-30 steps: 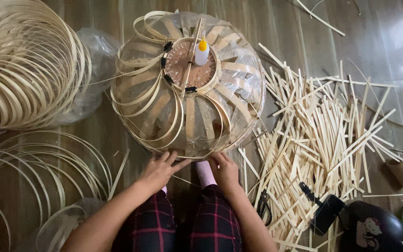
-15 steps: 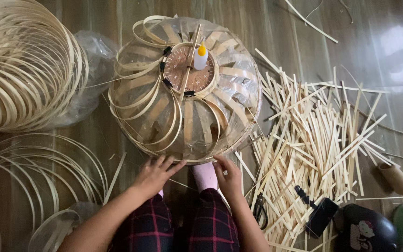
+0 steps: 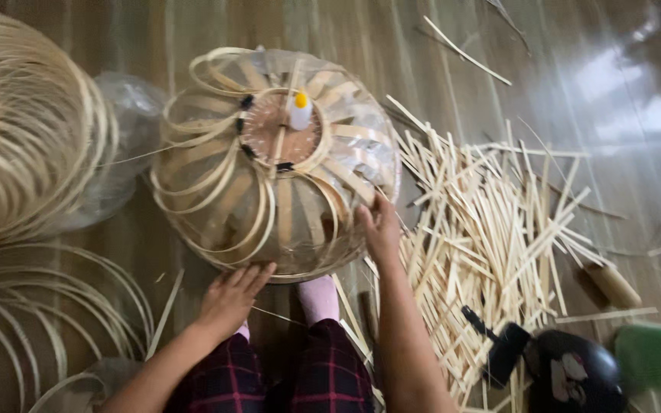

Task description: The person sits on the floor and weaves thin bamboo strips into a round basket frame. They apply glue to the frame, insert strips, and use a hammer to secure them in place.

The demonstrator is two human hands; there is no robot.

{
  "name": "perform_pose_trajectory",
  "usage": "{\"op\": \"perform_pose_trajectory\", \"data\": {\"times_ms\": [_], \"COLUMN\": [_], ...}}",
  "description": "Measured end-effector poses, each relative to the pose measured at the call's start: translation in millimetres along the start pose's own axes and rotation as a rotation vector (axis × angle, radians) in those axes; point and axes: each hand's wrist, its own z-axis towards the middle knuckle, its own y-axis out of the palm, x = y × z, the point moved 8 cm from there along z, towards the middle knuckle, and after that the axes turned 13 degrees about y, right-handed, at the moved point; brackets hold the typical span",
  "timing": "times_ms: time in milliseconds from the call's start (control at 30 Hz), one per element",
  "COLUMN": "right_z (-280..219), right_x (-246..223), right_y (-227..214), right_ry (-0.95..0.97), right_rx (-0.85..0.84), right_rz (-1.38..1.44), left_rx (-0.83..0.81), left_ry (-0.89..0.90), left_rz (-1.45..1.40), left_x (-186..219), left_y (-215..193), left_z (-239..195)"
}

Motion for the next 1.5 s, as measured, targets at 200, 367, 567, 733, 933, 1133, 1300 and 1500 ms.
{"op": "perform_pose_trajectory", "data": {"times_ms": [200, 367, 567, 733, 933, 1133, 1300, 1500], "right_z": [-73.3, -157.2, -193.6, -128.4, -157.1, -160.4, -166.7, -211.3], "right_x": [2.7, 1.0, 52.3, 168.5, 151.6, 193.7, 200.1, 298.0], "right_y": [8.7, 22.0, 27.1, -34.2, 19.3, 36.9, 30.0, 19.7], "right_ry": [-0.225, -0.212, 0.152, 0.509, -0.228, 0.069, -0.130, 0.243], "right_rx": [-0.080, -0.415, -1.039, -0.255, -0.565, -0.715, -0.612, -0.887], "right_rz": [-0.048, -0.093, 0.353, 0.176, -0.091, -0.274, -0.424, -0.847], "left_rx": [0.037, 0.137, 0.321, 0.524, 0.642, 0.686, 0.721, 0.680], "left_ry": [-0.265, -0.545, -0.935, -0.991, -1.141, -1.174, -1.130, -1.261], "left_rz": [0.008, -0.199, -0.536, -0.672, -0.813, -0.823, -0.913, -0.890], "left_x": [-51.3, -137.0, -186.5, -140.7, -101.7, -105.7, -115.1, -126.5], "left_y": [29.9, 33.4, 13.1, 2.3, 6.1, 30.1, 76.6, 96.3], "left_z": [-40.9, -99.4, -139.2, -132.2, -137.6, -171.3, -198.7, -222.9]}}
